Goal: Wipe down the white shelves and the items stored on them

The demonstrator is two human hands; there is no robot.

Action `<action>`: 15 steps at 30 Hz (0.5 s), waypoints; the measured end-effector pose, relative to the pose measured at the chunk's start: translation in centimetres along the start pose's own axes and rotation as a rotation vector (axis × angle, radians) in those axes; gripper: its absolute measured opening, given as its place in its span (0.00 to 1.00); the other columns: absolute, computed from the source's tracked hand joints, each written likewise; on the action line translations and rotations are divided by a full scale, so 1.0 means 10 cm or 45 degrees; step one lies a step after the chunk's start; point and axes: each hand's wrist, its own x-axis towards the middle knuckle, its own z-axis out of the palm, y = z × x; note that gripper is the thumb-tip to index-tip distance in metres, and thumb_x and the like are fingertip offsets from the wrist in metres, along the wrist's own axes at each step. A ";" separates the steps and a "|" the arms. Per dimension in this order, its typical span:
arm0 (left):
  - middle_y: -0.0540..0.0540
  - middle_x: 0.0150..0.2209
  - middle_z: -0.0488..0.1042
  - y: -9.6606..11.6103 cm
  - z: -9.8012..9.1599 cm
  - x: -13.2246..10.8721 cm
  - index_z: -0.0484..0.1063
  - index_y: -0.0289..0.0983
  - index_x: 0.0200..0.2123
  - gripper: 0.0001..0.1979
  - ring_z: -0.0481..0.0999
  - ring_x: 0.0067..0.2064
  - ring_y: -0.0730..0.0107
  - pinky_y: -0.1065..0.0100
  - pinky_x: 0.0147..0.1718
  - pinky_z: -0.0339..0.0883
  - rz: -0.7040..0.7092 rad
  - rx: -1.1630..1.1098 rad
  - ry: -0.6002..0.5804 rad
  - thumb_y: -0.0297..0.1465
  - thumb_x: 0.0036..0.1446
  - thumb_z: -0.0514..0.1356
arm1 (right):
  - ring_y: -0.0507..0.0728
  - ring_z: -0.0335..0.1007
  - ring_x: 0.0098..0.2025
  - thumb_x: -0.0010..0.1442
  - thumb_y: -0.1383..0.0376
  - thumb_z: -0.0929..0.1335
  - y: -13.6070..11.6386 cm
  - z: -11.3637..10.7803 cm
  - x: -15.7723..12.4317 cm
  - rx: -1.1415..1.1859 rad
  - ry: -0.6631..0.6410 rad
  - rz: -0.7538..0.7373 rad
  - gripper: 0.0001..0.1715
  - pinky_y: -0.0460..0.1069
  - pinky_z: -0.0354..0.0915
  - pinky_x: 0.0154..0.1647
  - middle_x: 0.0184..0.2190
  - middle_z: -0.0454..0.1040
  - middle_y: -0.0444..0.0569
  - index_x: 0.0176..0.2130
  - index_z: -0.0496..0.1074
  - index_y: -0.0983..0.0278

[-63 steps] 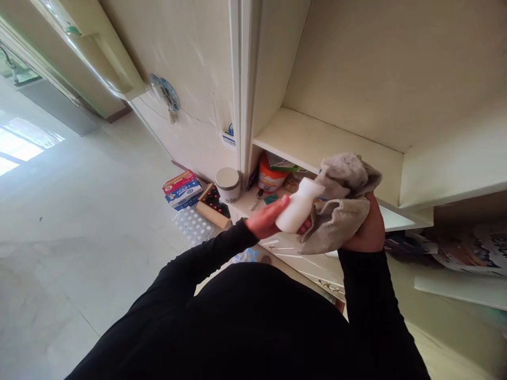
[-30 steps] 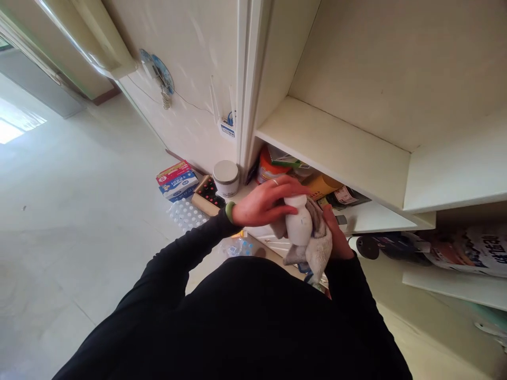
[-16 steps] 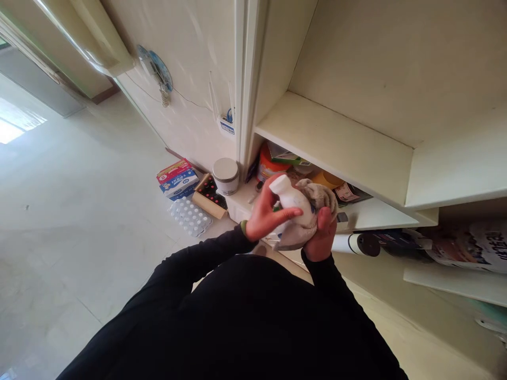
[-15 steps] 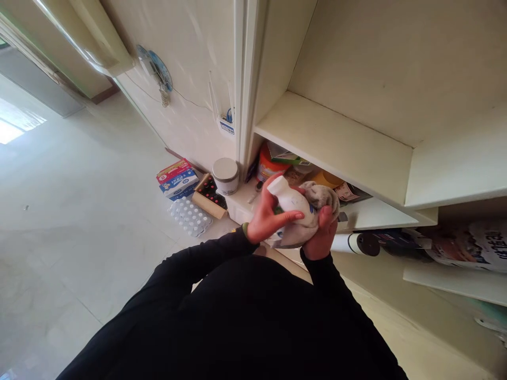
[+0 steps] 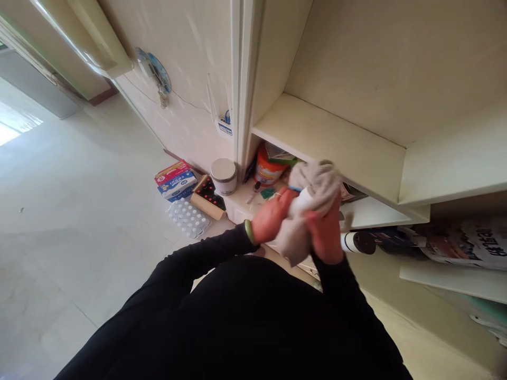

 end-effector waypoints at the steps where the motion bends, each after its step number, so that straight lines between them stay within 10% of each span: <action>1: 0.37 0.49 0.78 0.01 0.00 0.00 0.78 0.38 0.51 0.17 0.80 0.52 0.45 0.46 0.58 0.76 -0.012 0.021 -0.077 0.43 0.65 0.68 | 0.57 0.71 0.75 0.66 0.44 0.74 0.01 0.04 -0.02 -0.032 0.046 -0.037 0.35 0.55 0.64 0.79 0.69 0.78 0.50 0.63 0.76 0.58; 4: 0.36 0.48 0.81 0.04 -0.04 0.02 0.78 0.39 0.48 0.20 0.81 0.53 0.43 0.45 0.59 0.76 0.019 -0.059 -0.211 0.44 0.60 0.73 | 0.63 0.79 0.66 0.51 0.57 0.84 0.12 0.07 -0.03 -0.020 0.234 -0.095 0.31 0.64 0.65 0.80 0.57 0.84 0.49 0.52 0.78 0.56; 11: 0.39 0.43 0.82 0.08 -0.08 -0.03 0.79 0.36 0.50 0.38 0.83 0.41 0.57 0.54 0.44 0.81 -0.398 -1.218 -0.843 0.62 0.53 0.75 | 0.67 0.76 0.70 0.55 0.51 0.77 0.09 -0.22 0.09 0.296 0.171 -0.008 0.23 0.67 0.75 0.70 0.57 0.83 0.49 0.50 0.80 0.52; 15: 0.46 0.39 0.78 0.10 0.03 -0.08 0.78 0.37 0.51 0.35 0.79 0.38 0.66 0.62 0.41 0.77 -0.323 -1.164 -0.711 0.59 0.56 0.76 | 0.67 0.80 0.65 0.56 0.52 0.77 0.05 -0.18 0.14 0.273 0.260 -0.048 0.22 0.65 0.76 0.69 0.56 0.84 0.51 0.50 0.80 0.56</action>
